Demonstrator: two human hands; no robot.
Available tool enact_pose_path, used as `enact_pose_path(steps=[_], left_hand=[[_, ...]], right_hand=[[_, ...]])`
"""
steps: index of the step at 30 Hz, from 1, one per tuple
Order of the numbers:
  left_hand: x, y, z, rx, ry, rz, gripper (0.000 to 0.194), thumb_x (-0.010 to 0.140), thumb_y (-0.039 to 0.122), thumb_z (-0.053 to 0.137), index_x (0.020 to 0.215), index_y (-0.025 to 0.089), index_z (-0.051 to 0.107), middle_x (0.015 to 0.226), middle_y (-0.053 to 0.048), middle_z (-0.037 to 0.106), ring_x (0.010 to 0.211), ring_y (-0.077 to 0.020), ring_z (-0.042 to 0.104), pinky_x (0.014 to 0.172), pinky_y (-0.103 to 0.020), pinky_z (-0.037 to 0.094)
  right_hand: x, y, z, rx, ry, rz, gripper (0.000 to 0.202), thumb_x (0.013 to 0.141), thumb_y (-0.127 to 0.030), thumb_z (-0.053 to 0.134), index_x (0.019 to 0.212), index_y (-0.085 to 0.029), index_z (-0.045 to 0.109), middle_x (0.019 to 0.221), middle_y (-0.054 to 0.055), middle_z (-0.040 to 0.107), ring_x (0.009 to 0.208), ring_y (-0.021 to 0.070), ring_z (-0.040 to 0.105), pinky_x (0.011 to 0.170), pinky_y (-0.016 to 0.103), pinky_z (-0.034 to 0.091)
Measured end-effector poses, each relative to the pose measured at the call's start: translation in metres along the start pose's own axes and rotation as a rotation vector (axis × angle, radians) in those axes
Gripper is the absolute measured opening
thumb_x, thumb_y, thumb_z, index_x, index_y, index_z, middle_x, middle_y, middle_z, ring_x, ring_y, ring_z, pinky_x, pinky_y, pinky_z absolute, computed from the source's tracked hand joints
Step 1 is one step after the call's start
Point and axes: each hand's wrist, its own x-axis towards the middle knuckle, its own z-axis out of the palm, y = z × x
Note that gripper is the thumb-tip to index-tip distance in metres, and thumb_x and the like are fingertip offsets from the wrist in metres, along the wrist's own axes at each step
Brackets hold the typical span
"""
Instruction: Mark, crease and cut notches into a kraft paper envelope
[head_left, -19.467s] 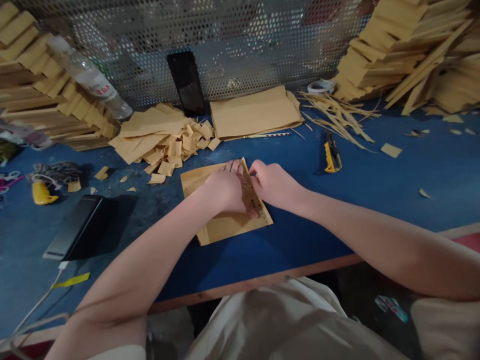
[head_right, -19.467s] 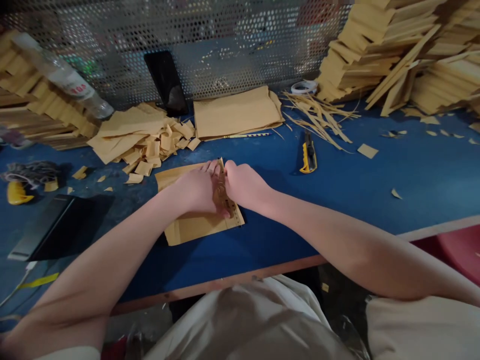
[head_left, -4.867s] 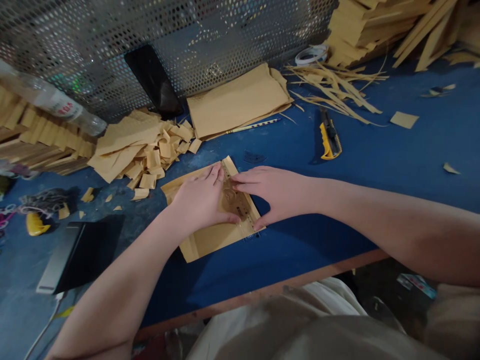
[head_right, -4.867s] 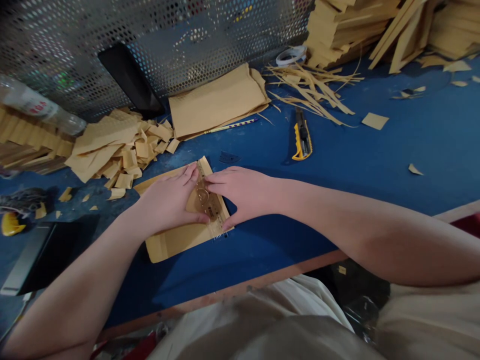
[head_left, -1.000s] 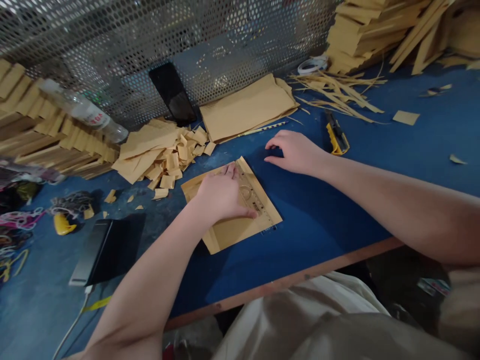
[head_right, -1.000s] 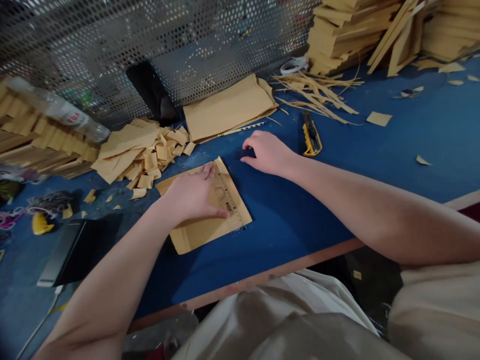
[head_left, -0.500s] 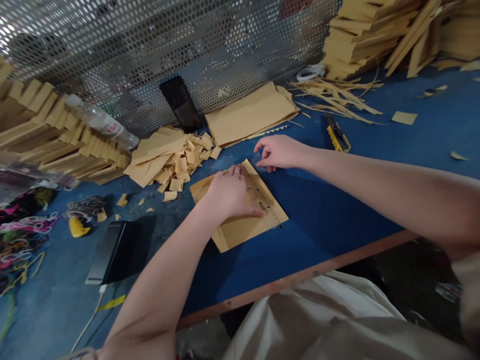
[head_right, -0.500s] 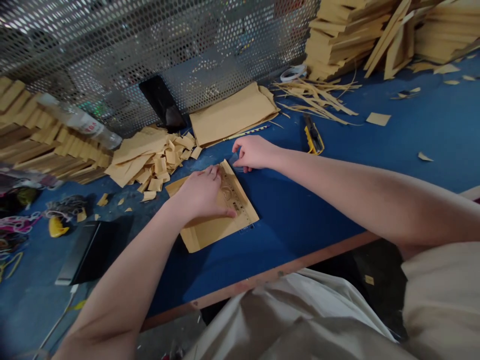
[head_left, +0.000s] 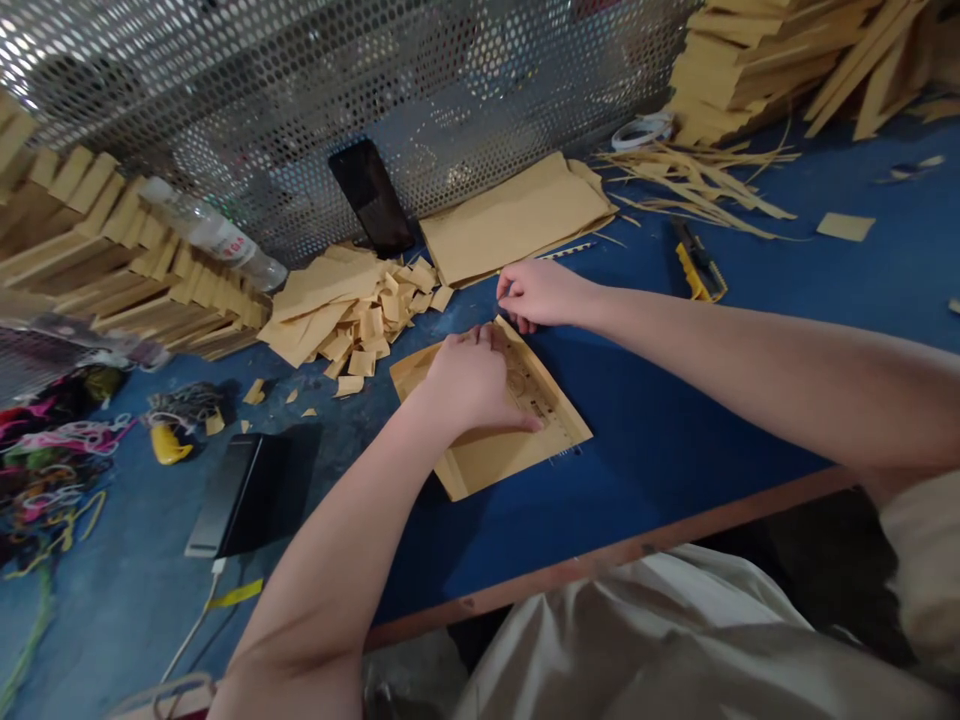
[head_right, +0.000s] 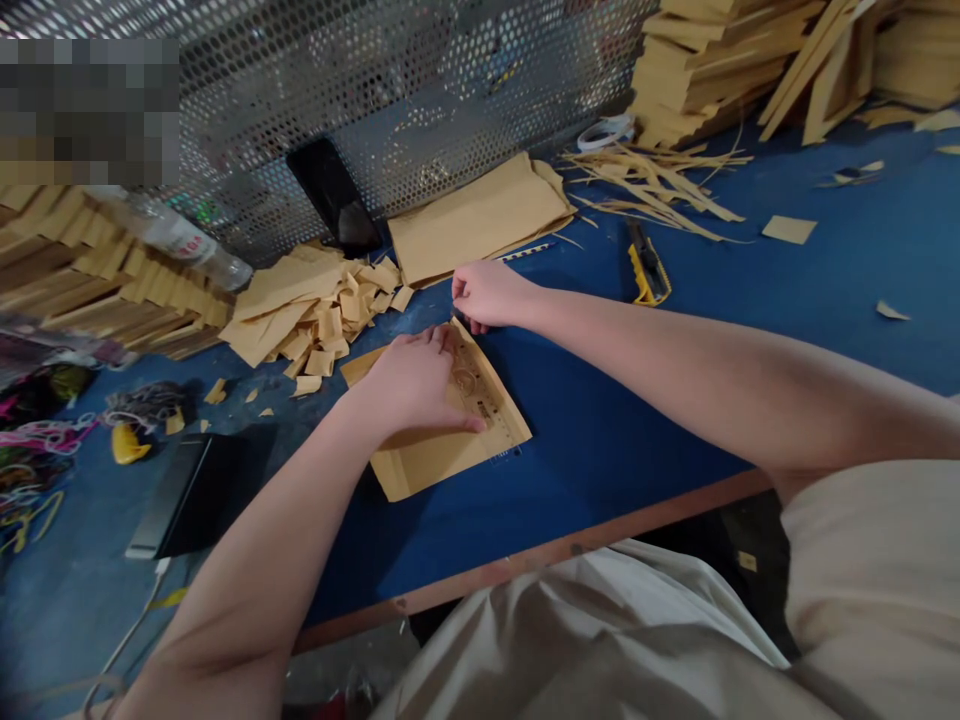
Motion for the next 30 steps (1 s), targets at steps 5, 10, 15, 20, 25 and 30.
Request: enact_pose_path(steps=[5,10,15,20,25,30], left_hand=[[0.002,0.0,0.001,0.006,-0.01,-0.004,0.123,0.071,0.091,0.07,0.15,-0.003,0.057,0.159,-0.032,0.051,0.148,-0.0438,0.048,0.119,-0.049,0.04],[0.003,0.0,-0.001,0.019,-0.031,-0.006,0.115,0.072,0.091,0.068,0.145,0.001,0.063,0.158,-0.031,0.054,0.144,-0.0421,0.052,0.116,-0.05,0.041],[0.003,0.0,-0.002,0.025,-0.039,-0.012,0.107,0.071,0.093,0.067,0.136,0.008,0.071,0.157,-0.027,0.056,0.142,-0.0444,0.053,0.114,-0.049,0.042],[0.003,0.001,-0.004,0.011,-0.03,-0.035,0.101,0.068,0.091,0.071,0.136,0.016,0.071,0.144,-0.019,0.067,0.129,-0.0403,0.062,0.11,-0.046,0.045],[0.003,0.005,-0.008,0.008,-0.032,-0.07,0.102,0.068,0.083,0.074,0.141,0.013,0.065,0.139,-0.021,0.068,0.123,-0.0392,0.065,0.108,-0.046,0.048],[0.003,0.007,-0.006,0.026,-0.022,-0.07,0.109,0.069,0.081,0.075,0.148,0.008,0.056,0.154,-0.026,0.058,0.14,-0.0406,0.056,0.113,-0.045,0.045]], right_hand=[[-0.006,-0.009,-0.002,-0.158,0.085,-0.071,0.017,0.092,-0.01,0.063,0.104,-0.014,0.075,0.075,0.005,0.075,0.071,0.0186,0.07,0.073,0.029,0.049],[-0.014,-0.016,0.0,-0.243,0.106,-0.11,0.02,0.088,-0.009,0.063,0.102,-0.013,0.077,0.082,0.008,0.076,0.08,0.0205,0.068,0.076,0.03,0.045],[-0.029,-0.015,0.004,-0.259,0.121,-0.118,0.021,0.089,-0.011,0.063,0.105,-0.013,0.075,0.088,0.011,0.077,0.084,0.0222,0.068,0.074,0.031,0.044],[-0.048,-0.014,0.007,-0.246,0.094,-0.111,0.014,0.09,-0.013,0.062,0.1,-0.015,0.071,0.086,0.009,0.075,0.077,0.0205,0.064,0.067,0.03,0.04],[-0.073,-0.015,0.008,-0.243,0.048,-0.106,0.01,0.091,-0.015,0.06,0.098,-0.017,0.068,0.08,0.007,0.071,0.069,0.0188,0.06,0.06,0.03,0.035],[-0.101,-0.016,0.009,-0.25,-0.004,-0.111,0.013,0.091,-0.013,0.059,0.101,-0.017,0.067,0.074,0.005,0.068,0.067,0.0182,0.06,0.06,0.029,0.034]])
